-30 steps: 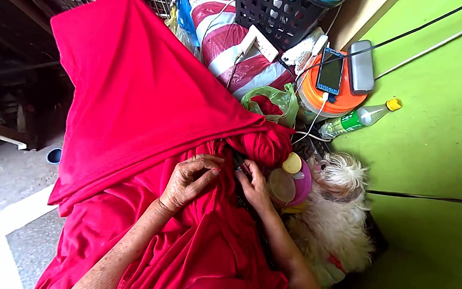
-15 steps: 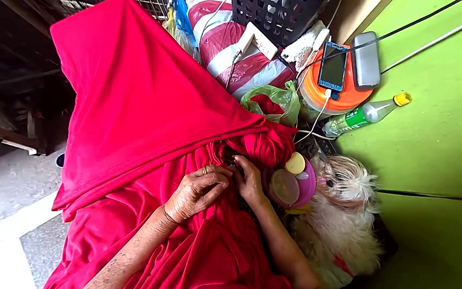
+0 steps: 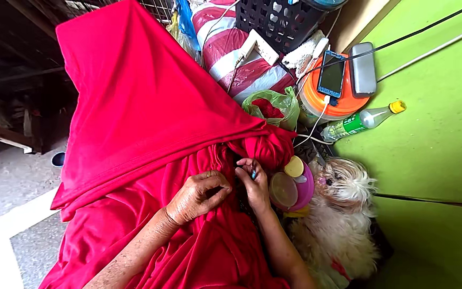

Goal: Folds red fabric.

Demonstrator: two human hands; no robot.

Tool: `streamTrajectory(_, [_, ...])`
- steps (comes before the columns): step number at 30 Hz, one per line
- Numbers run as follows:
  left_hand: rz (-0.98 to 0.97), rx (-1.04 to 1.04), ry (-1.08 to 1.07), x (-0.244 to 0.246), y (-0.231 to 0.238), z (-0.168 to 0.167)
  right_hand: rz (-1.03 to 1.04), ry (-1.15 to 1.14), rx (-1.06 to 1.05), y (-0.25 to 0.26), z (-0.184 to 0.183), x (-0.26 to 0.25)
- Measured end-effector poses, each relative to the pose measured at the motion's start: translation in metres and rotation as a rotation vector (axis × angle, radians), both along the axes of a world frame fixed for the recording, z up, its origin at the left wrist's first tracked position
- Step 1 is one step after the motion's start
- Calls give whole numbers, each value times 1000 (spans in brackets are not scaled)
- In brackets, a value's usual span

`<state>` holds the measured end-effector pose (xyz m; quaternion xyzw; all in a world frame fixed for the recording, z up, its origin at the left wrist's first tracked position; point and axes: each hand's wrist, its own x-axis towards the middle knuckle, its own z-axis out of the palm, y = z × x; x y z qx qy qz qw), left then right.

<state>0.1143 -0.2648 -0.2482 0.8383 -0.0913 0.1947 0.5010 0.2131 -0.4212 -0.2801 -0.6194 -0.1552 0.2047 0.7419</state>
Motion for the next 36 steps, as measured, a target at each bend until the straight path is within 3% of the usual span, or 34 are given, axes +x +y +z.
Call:
streamTrajectory(2, [126,-27,109,-1,-2,-1,75,0,123,0,6,-5])
streamTrajectory(5, [236,-152,329,1,-4,8,122,-119,76,6,17,-10])
streamTrajectory(9, [308,-581,657,11,-15,38,55,-294,4,12,15,-5])
streamTrajectory(13, [148,-1124,760,19,-18,45,-141,-397,-34,13,14,5])
streamTrajectory(16, [105,-1304,752,22,-18,40,-119,-247,-114,10,27,16])
streamTrajectory(23, [116,-1366,704,21,-16,32,-56,-98,-26,-1,29,33])
streamTrajectory(29, [107,-1245,675,18,-16,30,159,-171,-342,-6,33,23])
streamTrajectory(33, [59,-1085,680,15,-16,28,79,-211,-326,-4,31,24])
streamTrajectory(36, [68,-1114,660,15,-15,28,7,-214,-382,-4,40,41])
